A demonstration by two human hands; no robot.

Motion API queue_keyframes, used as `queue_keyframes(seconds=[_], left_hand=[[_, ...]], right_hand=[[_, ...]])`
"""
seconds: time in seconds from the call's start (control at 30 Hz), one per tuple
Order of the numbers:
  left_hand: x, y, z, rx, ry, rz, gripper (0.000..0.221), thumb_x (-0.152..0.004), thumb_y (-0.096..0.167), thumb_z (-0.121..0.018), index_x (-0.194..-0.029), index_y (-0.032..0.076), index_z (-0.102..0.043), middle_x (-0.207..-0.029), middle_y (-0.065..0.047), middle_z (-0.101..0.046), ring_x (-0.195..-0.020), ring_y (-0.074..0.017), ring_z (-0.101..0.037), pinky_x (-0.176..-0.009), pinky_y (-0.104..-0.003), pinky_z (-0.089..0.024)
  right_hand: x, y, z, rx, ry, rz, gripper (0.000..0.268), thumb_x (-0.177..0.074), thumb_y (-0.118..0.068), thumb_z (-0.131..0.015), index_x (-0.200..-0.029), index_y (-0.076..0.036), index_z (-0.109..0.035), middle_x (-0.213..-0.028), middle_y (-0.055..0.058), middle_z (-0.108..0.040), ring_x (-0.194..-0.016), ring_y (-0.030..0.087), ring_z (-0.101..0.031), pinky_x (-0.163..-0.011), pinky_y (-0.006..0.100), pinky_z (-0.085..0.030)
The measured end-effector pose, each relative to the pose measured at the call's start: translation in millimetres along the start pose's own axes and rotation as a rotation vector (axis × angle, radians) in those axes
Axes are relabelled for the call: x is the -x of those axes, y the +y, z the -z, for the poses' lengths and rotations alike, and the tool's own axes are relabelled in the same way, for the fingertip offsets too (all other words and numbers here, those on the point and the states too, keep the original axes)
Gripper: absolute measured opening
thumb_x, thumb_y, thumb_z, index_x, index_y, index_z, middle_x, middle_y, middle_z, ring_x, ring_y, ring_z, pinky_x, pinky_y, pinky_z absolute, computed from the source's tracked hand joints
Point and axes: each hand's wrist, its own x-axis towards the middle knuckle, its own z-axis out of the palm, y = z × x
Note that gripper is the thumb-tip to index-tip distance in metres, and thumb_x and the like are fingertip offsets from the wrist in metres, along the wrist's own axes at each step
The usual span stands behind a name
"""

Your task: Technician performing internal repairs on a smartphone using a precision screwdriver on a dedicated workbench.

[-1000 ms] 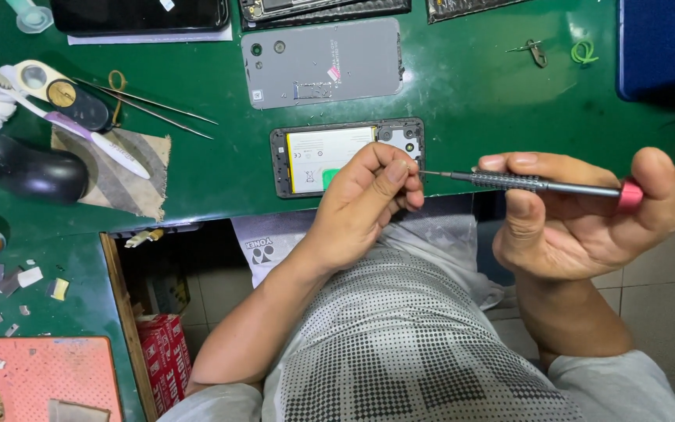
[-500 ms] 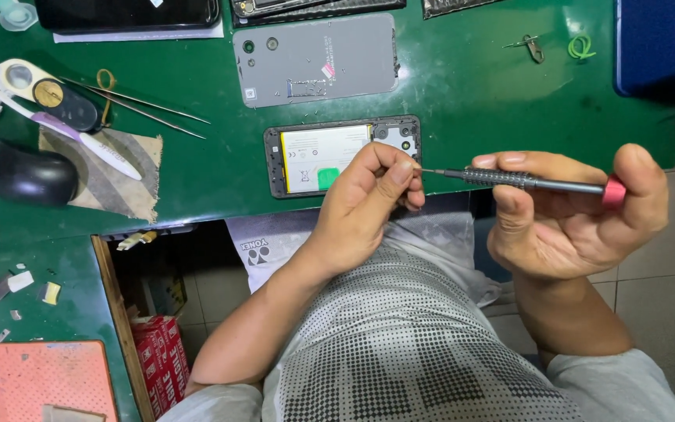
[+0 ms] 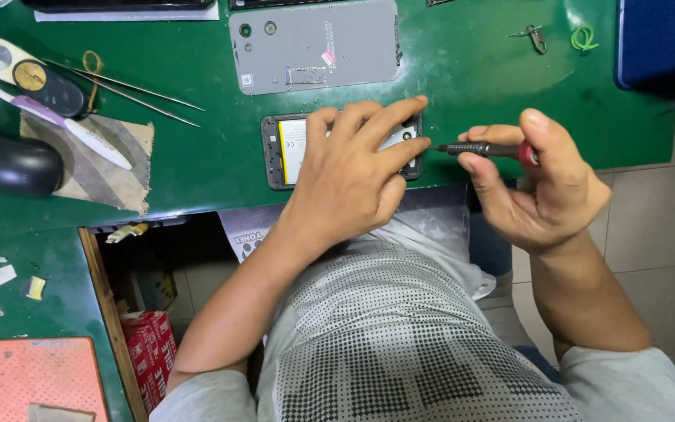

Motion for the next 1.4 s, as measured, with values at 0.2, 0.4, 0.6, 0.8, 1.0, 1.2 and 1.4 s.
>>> queue_keyframes(seconds=[0.2,0.4,0.6,0.8,1.0,1.2,1.4], left_hand=[[2,-2,-2,0.001,0.002,0.000,0.032,-0.067,0.014,-0.051,-0.095,0.016,-0.066,-0.121,-0.001,-0.047,-0.095,-0.0226,-0.048,-0.075,-0.041,-0.030],[4,-3,-3,-0.011,-0.002,0.009,0.033,-0.067,0.015,-0.053,-0.097,0.019,-0.066,-0.123,0.000,-0.046,-0.098,-0.0224,-0.048,-0.076,-0.041,-0.030],[5,-4,-4,0.002,0.008,0.016,0.033,-0.067,0.015,-0.053,-0.097,0.017,-0.066,-0.123,-0.001,-0.046,-0.097,-0.0225,-0.047,-0.077,-0.042,-0.030],[9,-7,-6,0.161,0.068,0.031,0.031,-0.068,0.008,-0.054,-0.097,0.011,-0.063,-0.121,-0.005,-0.047,-0.099,-0.0256,-0.050,-0.082,-0.043,-0.032],[16,-11,15,0.013,0.127,0.062,0.033,-0.069,0.009,-0.058,-0.102,0.014,-0.059,-0.119,-0.004,-0.048,-0.100,-0.0228,-0.051,-0.081,-0.039,-0.032],[37,-22,45,-0.198,0.001,0.139,0.056,-0.073,0.049,-0.066,-0.113,0.012,-0.054,-0.121,-0.006,-0.049,-0.105,-0.0218,-0.047,-0.085,-0.043,-0.025],[50,-37,47,-0.150,-0.061,0.174,0.070,-0.070,0.057,-0.060,-0.121,0.012,-0.046,-0.118,0.001,-0.051,-0.108,-0.0165,-0.044,-0.084,-0.041,-0.019]], right_hand=[[0,-1,0,0.110,-0.070,0.028,0.048,-0.086,0.009,-0.063,-0.120,0.008,-0.030,-0.094,0.028,-0.054,-0.080,0.035,-0.064,-0.072,0.042,-0.056],[-3,-1,-1,0.119,-0.086,0.074,0.046,-0.086,0.011,-0.064,-0.119,0.009,-0.032,-0.097,0.026,-0.053,-0.079,0.036,-0.064,-0.070,0.041,-0.057],[-8,-3,-2,0.204,-0.097,0.120,0.046,-0.087,0.005,-0.066,-0.119,0.007,-0.034,-0.085,0.026,-0.059,-0.073,0.032,-0.064,-0.063,0.036,-0.054],[-13,3,1,0.302,-0.132,0.178,0.048,-0.087,-0.004,-0.073,-0.120,0.007,-0.039,-0.085,0.021,-0.061,-0.067,0.024,-0.060,-0.062,0.031,-0.051],[-22,-1,3,0.191,-0.224,0.200,0.044,-0.089,0.004,-0.065,-0.122,0.008,-0.035,-0.084,0.022,-0.060,-0.072,0.029,-0.062,-0.067,0.034,-0.052],[-27,-6,7,0.043,-0.289,0.016,0.048,-0.086,0.006,-0.060,-0.125,0.008,-0.031,-0.124,0.028,-0.045,-0.107,0.037,-0.058,-0.069,0.029,-0.046],[-29,-2,3,0.051,-0.310,0.046,0.052,-0.087,0.004,-0.060,-0.128,0.009,-0.028,-0.103,0.029,-0.057,-0.086,0.030,-0.059,-0.075,0.029,-0.047]])
